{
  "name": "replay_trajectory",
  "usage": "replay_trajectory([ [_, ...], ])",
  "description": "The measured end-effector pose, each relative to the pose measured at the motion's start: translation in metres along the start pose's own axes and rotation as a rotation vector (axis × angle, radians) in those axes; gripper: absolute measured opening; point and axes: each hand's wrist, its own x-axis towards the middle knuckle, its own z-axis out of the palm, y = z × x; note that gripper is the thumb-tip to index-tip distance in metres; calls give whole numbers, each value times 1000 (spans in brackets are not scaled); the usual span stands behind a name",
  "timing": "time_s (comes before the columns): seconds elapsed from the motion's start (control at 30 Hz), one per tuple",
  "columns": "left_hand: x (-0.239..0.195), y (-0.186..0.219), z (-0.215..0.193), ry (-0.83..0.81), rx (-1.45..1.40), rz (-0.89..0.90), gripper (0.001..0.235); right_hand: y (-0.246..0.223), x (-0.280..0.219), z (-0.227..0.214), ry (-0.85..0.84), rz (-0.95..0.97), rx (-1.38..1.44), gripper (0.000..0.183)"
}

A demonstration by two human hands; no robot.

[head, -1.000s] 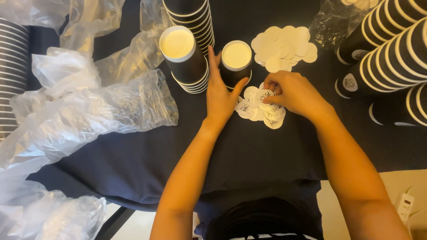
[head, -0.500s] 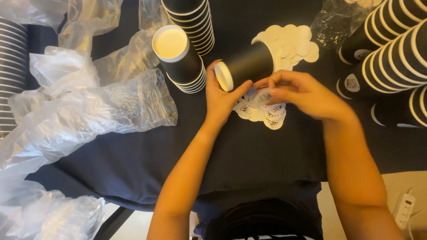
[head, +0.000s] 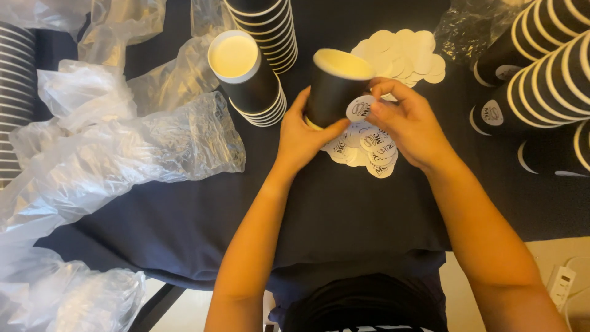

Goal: Peeling logo stickers from a sheet and applying them to the sides of paper coffee cups before stacking them.

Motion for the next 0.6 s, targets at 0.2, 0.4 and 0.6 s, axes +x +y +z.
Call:
replay_trajectory([
  [0.2,3,-1,0,-71,194,41,109,-29,-6,15,-103,-167,-159,12],
  [0.4,9,-2,2,21,299,164,111,-22,-2,8,102,-52,-102,15],
  [0.6,-26,22,10,125,429,204,130,-10,-7,2,189,-1,106,20],
])
